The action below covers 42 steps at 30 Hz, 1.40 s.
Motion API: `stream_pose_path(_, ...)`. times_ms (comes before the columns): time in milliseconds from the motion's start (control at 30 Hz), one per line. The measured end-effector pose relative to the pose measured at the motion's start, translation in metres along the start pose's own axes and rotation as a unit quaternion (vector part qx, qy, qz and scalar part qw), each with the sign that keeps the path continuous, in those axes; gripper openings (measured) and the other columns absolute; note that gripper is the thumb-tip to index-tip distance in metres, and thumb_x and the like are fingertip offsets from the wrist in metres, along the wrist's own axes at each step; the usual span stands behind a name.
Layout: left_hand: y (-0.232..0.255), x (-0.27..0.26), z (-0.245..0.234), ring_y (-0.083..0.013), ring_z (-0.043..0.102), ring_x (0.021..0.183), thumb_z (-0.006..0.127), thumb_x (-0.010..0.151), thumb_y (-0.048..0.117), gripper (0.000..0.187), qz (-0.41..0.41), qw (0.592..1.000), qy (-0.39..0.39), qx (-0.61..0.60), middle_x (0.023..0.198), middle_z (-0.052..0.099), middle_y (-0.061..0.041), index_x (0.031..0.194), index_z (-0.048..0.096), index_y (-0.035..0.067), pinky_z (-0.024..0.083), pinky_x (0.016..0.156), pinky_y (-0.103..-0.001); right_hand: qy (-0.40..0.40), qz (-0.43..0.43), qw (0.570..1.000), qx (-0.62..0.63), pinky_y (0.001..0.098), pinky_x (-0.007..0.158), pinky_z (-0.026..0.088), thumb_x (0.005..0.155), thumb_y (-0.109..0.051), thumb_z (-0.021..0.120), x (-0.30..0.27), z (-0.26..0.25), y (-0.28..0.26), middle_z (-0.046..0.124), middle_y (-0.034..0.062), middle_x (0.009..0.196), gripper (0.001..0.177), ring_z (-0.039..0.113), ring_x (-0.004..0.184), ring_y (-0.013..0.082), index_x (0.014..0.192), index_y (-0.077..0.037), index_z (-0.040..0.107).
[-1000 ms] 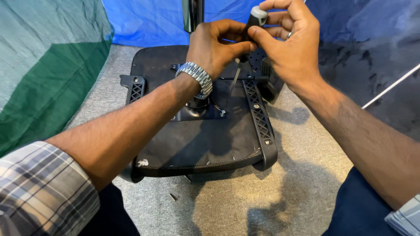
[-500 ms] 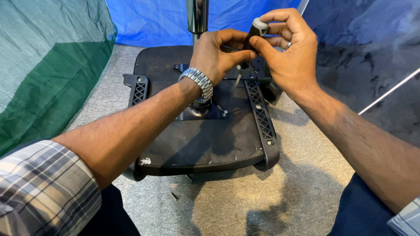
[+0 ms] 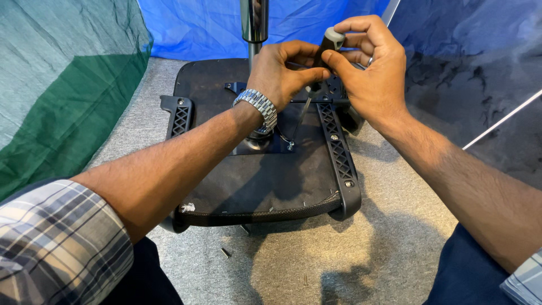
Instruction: The person assembles an office chair by attaching the seat to the base and gas lift. They use a screwdriver to tighten screws on the underside of the seat, then align and secure the central mounting plate to the gas lift.
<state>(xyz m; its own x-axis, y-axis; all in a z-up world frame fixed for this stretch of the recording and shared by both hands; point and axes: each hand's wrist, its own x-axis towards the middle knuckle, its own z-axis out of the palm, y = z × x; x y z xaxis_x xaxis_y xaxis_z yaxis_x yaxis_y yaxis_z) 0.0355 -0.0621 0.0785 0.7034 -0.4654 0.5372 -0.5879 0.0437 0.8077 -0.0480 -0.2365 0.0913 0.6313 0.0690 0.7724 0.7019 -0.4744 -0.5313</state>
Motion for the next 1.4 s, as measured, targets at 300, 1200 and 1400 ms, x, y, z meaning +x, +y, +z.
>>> stream_pose_path(300,0.000,-0.001,0.002,-0.0107,0.080,0.086,0.088,0.076,0.017,0.037,-0.015,1.000,0.011,0.023,0.100,0.081,-0.006,0.110,0.075,0.006,0.067,0.077,-0.025,0.005,0.018,1.000,0.000,0.0268,0.092,0.062,0.106,0.007,0.068,0.000,0.000,-0.005,0.068,0.0108,0.121,0.027,0.069,0.113,0.0154,0.129,-0.002,0.056)
stream_pose_path(1200,0.003,-0.007,0.004,-0.0168,0.081,0.092,0.079,0.079,0.012,0.064,0.002,0.999,0.017,-0.051,0.100,0.078,-0.007,0.132,0.044,0.006,0.067,0.076,-0.031,-0.008,-0.004,0.999,-0.051,0.0275,0.096,0.059,0.100,-0.003,0.072,0.009,0.000,-0.023,0.071,0.0051,0.111,0.016,0.071,0.108,0.0114,0.112,-0.001,0.062)
stream_pose_path(1400,0.002,-0.007,0.005,-0.0176,0.076,0.086,0.092,0.076,0.016,0.058,0.015,0.995,0.031,0.093,0.098,0.072,-0.009,0.119,0.055,0.006,0.066,0.070,-0.029,0.014,-0.069,0.982,-0.176,0.0306,0.088,0.061,0.104,-0.003,0.083,0.012,-0.005,-0.021,0.070,0.0117,0.106,0.021,0.071,0.099,0.0165,0.107,0.003,0.064)
